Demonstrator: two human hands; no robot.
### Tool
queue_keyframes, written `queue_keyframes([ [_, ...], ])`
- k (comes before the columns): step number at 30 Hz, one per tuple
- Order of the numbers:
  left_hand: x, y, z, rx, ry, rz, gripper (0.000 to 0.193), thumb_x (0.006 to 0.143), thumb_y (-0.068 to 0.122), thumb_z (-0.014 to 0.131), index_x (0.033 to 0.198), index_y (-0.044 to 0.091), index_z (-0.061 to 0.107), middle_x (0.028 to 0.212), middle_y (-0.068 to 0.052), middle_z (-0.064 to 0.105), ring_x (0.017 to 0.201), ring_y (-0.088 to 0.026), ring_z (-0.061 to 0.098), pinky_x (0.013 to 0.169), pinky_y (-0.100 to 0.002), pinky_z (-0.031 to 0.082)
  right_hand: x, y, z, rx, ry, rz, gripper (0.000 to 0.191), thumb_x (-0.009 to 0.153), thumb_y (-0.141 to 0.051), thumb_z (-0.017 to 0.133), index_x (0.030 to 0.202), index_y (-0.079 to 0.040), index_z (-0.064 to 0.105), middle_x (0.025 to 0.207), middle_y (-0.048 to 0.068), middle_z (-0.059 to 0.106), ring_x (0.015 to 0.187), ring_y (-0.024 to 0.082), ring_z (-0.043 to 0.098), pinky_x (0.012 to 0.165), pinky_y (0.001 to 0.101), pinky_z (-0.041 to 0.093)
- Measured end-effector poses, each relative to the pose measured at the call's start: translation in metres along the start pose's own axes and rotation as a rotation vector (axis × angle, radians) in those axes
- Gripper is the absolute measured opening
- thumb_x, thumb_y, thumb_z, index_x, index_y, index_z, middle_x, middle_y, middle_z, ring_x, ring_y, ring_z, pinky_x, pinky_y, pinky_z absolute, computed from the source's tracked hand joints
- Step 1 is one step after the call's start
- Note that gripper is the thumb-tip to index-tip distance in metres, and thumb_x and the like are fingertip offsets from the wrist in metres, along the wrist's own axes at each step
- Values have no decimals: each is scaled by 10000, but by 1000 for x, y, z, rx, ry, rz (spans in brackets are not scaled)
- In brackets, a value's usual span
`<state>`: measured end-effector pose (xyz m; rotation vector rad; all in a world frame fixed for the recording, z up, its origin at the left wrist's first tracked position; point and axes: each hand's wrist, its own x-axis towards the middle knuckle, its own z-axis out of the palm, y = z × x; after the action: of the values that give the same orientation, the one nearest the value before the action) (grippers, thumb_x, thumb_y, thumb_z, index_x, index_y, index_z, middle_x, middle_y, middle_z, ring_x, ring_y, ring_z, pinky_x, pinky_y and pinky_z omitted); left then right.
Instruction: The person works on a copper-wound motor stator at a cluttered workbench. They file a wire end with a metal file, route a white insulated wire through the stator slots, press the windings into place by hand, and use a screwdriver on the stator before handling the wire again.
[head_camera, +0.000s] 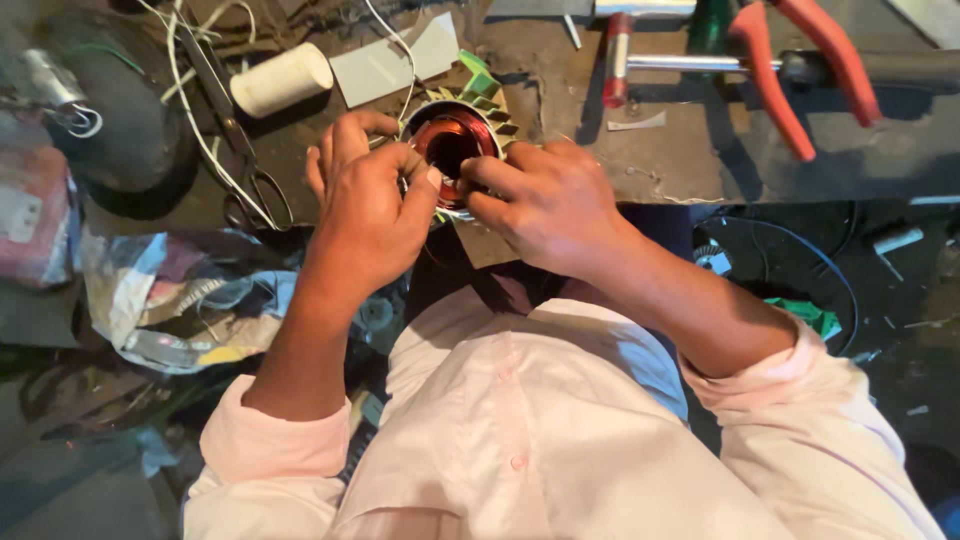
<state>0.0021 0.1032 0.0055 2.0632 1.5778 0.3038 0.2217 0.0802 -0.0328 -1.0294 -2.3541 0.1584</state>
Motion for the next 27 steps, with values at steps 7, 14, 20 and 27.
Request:
queue_keyframes([
  [7,-7,-17,-6,-191,175,96,246,962,219,690,1145,54,681,1359,-209,532,1285,-380,524,1111,-502,381,7,4,7,-4,-2,32,121,879,-254,757,889,-150,695,1132,-26,690,845,200,646,654,382,504],
  [14,-35,-26,22,-302,378,148,226,929,106,708,1130,21,646,1151,-183,619,1091,-355,636,943,-420,516,29,22,-23,201,-132,9,305,775,-283,792,994,-86,713,1028,78,684,864,336,679,677,440,529],
  [20,-11,-18,45,-336,510,208,309,896,59,672,1196,31,607,1040,-215,677,964,-410,682,834,-474,540,58,25,-9,183,-140,42,240,848,-101,744,1077,-93,674,972,122,708,832,381,678,676,470,524],
  [27,18,-24,62,-396,480,208,327,915,33,634,1238,35,585,1050,-238,682,974,-455,668,803,-503,524,59,45,13,414,-201,180,253,873,-32,758,1052,-72,585,851,96,714,766,279,709,650,376,528],
])
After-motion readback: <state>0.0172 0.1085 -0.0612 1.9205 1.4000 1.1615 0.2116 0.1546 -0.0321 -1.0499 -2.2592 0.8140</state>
